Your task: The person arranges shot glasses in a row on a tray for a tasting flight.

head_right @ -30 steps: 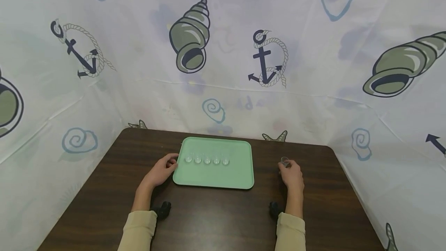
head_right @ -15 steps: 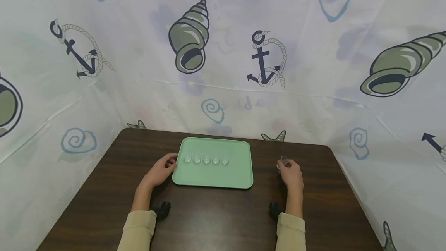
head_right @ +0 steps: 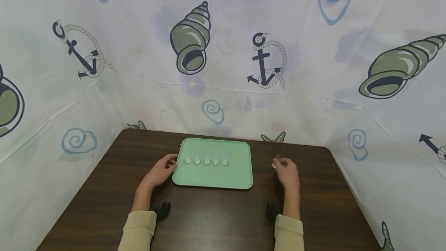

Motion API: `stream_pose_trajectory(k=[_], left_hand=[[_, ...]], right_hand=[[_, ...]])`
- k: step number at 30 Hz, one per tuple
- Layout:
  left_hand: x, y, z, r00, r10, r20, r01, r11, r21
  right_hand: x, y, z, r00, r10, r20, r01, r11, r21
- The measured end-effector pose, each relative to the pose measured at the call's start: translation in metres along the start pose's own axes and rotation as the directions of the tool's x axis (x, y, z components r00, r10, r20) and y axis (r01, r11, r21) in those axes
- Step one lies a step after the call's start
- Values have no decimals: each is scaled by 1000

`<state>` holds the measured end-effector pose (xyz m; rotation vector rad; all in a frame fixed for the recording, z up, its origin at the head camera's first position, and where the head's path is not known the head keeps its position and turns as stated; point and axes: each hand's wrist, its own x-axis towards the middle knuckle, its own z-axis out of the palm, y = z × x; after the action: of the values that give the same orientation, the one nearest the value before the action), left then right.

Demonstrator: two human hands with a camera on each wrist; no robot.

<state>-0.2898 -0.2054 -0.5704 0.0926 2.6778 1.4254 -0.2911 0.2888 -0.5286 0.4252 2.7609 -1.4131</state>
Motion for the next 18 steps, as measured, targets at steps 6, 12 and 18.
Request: stream_pose_trajectory(k=[6, 12, 18], left_hand=[[0, 3, -1, 1000, 19, 6, -18, 1000, -9], [0, 4, -1, 1000, 17, 2, -17, 1000, -8], [0, 4, 1, 1000, 20, 4, -20, 1000, -9]], right_hand=[[-5, -10, 5, 1000, -11, 0, 11, 1000, 24], [-8, -20, 16, 999, -39, -2, 39, 999, 19], [-11, -31, 27, 999, -51, 16, 50, 998, 32]])
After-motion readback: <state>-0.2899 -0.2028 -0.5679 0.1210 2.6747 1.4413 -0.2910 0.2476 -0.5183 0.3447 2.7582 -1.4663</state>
